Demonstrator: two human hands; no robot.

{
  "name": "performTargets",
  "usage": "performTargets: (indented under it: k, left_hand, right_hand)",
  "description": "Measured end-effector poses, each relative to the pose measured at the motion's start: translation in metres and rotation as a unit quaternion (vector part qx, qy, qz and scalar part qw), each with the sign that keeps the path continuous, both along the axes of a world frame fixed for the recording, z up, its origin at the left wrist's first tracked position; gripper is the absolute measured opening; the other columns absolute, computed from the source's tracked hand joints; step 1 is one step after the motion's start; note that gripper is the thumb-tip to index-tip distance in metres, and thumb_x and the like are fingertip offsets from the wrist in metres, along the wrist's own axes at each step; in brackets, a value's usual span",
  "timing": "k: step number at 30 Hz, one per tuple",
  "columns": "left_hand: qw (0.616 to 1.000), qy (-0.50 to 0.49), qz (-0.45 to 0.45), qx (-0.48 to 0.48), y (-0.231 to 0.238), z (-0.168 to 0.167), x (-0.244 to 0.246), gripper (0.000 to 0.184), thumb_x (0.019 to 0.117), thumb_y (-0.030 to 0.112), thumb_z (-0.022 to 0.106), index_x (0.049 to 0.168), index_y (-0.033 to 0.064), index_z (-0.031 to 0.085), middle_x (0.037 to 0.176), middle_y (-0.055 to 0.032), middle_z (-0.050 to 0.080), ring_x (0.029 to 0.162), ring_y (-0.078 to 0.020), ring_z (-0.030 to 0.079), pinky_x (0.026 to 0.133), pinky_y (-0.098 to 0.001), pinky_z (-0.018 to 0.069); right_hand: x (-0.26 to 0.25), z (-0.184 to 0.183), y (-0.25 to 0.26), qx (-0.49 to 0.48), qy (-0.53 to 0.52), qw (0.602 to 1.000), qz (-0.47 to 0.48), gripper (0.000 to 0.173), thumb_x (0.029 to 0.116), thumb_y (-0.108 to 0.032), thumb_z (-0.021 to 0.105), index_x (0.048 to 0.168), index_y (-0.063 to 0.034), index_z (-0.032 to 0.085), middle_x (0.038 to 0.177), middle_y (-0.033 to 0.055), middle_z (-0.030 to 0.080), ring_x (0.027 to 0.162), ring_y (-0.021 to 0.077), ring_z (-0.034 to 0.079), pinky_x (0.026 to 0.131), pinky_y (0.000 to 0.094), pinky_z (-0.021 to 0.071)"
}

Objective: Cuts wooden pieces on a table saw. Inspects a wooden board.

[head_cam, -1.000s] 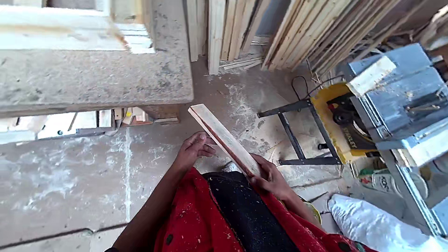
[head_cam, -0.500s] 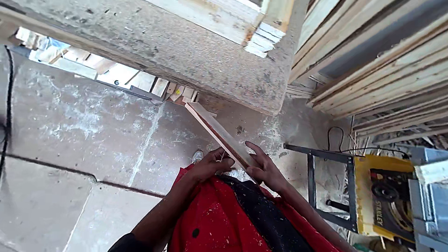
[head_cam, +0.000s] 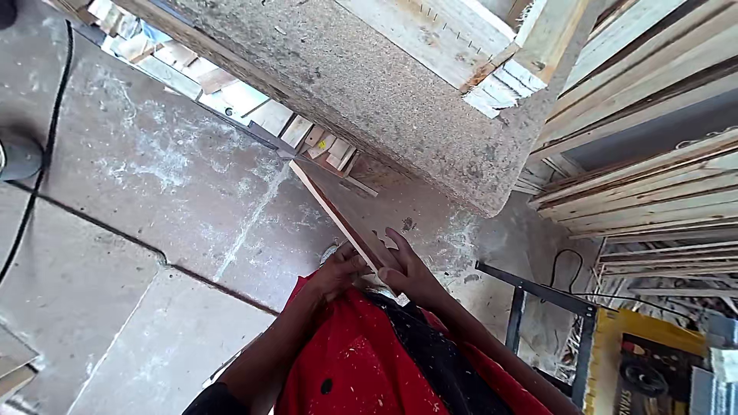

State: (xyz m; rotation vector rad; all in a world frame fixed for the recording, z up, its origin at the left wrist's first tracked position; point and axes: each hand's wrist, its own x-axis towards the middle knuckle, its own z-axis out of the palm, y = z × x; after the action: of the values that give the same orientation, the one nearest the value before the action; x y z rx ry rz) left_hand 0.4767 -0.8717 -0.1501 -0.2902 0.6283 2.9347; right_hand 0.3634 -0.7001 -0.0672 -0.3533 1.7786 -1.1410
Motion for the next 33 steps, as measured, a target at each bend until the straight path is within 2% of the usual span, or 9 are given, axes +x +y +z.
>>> performTargets:
  k: [2,6,11,16,21,25,29,31,33]
  left_hand:
    - [1.0,-0.008,0.009,-0.011,-0.001,0.004,-0.001,0.048,0.0896,0.018,0.079,0.133,0.0138,0.058,0.118,-0.0076,0.071,0.106,-0.0205,0.07,0.099,-0.0434,0.0557]
    - [1.0,-0.006,-0.008,-0.027,0.0,0.003,-0.003,0.053,0.0948,0.011,0.07,0.144,0.0133,0.05,0.125,-0.0105,0.068,0.113,-0.0236,0.068,0.102,-0.0469,0.0532]
    - [0.999,-0.001,-0.016,-0.035,-0.004,0.009,-0.003,0.048,0.096,0.008,0.067,0.142,0.0138,0.053,0.124,-0.0104,0.07,0.11,-0.0228,0.069,0.101,-0.0452,0.0547]
    - [0.999,0.025,-0.018,-0.04,-0.01,0.007,0.0,0.05,0.0995,0.012,0.064,0.147,0.0169,0.049,0.13,-0.0104,0.066,0.112,-0.0219,0.067,0.098,-0.0427,0.0553]
    - [0.999,0.036,-0.004,-0.029,-0.009,0.007,0.007,0.049,0.1015,0.017,0.063,0.148,0.018,0.049,0.135,-0.0107,0.063,0.118,-0.022,0.065,0.102,-0.0427,0.0535]
    - [0.999,0.033,0.008,-0.009,-0.004,0.006,0.012,0.047,0.1002,0.019,0.066,0.144,0.0201,0.048,0.133,-0.0105,0.064,0.116,-0.0237,0.066,0.101,-0.0453,0.0541]
    - [0.999,-0.022,0.02,-0.019,-0.004,0.01,0.015,0.041,0.0992,0.018,0.068,0.137,0.0159,0.053,0.127,-0.0125,0.067,0.11,-0.0251,0.069,0.096,-0.0457,0.057]
    - [0.997,-0.066,0.021,-0.043,-0.004,0.014,0.019,0.031,0.1039,0.019,0.06,0.133,0.011,0.059,0.12,-0.0153,0.068,0.103,-0.0255,0.071,0.091,-0.0446,0.0591]
    - [0.994,-0.078,0.0,-0.08,-0.002,0.017,0.024,0.04,0.1075,0.036,0.049,0.139,0.0108,0.055,0.122,-0.0146,0.068,0.105,-0.0244,0.07,0.091,-0.0431,0.0591]
  right_hand:
    - [-0.003,0.008,-0.001,0.03,0.045,0.998,-0.01,0.114,0.0752,-0.043,0.083,0.163,-0.022,0.014,0.111,0.0064,0.071,0.088,0.018,0.072,0.076,0.0402,0.0634]
    - [-0.005,0.01,0.004,0.067,0.096,0.993,-0.023,0.121,0.0705,-0.04,0.089,0.164,-0.0265,0.013,0.113,0.0058,0.069,0.089,0.0179,0.072,0.076,0.0418,0.0639]
    - [0.0,0.004,0.01,0.05,0.112,0.992,-0.04,0.126,0.0676,-0.045,0.091,0.164,-0.0252,0.013,0.112,0.0056,0.068,0.09,0.0169,0.071,0.077,0.0414,0.0636]
    - [0.006,0.01,0.01,-0.006,0.08,0.996,-0.033,0.117,0.0777,-0.049,0.085,0.165,-0.0279,0.01,0.125,0.0048,0.065,0.101,0.0153,0.07,0.085,0.0395,0.0626]
    - [0.014,0.009,0.009,-0.074,0.009,0.996,-0.044,0.092,0.0966,-0.029,0.069,0.165,-0.0271,0.007,0.124,0.009,0.068,0.1,0.0227,0.073,0.083,0.043,0.0636]
    - [0.019,0.005,0.011,-0.12,-0.103,0.984,-0.08,0.077,0.103,-0.028,0.059,0.163,-0.0326,0.011,0.131,0.0095,0.066,0.102,0.0243,0.072,0.081,0.0418,0.0622]
    - [0.029,-0.008,0.013,-0.157,-0.161,0.966,-0.129,0.065,0.1054,-0.026,0.052,0.161,-0.0345,0.019,0.121,0.007,0.068,0.078,0.0112,0.066,0.061,0.0239,0.0532]
    - [0.034,-0.011,0.011,-0.134,-0.125,0.971,-0.151,0.064,0.1068,-0.024,0.05,0.162,-0.0319,0.018,0.116,0.0079,0.068,0.072,0.0116,0.065,0.059,0.0243,0.0526]
    - [0.034,-0.014,0.007,-0.073,-0.036,0.988,-0.129,0.071,0.106,-0.02,0.05,0.163,-0.0255,0.009,0.112,0.0102,0.068,0.074,0.0172,0.067,0.063,0.0319,0.0571]
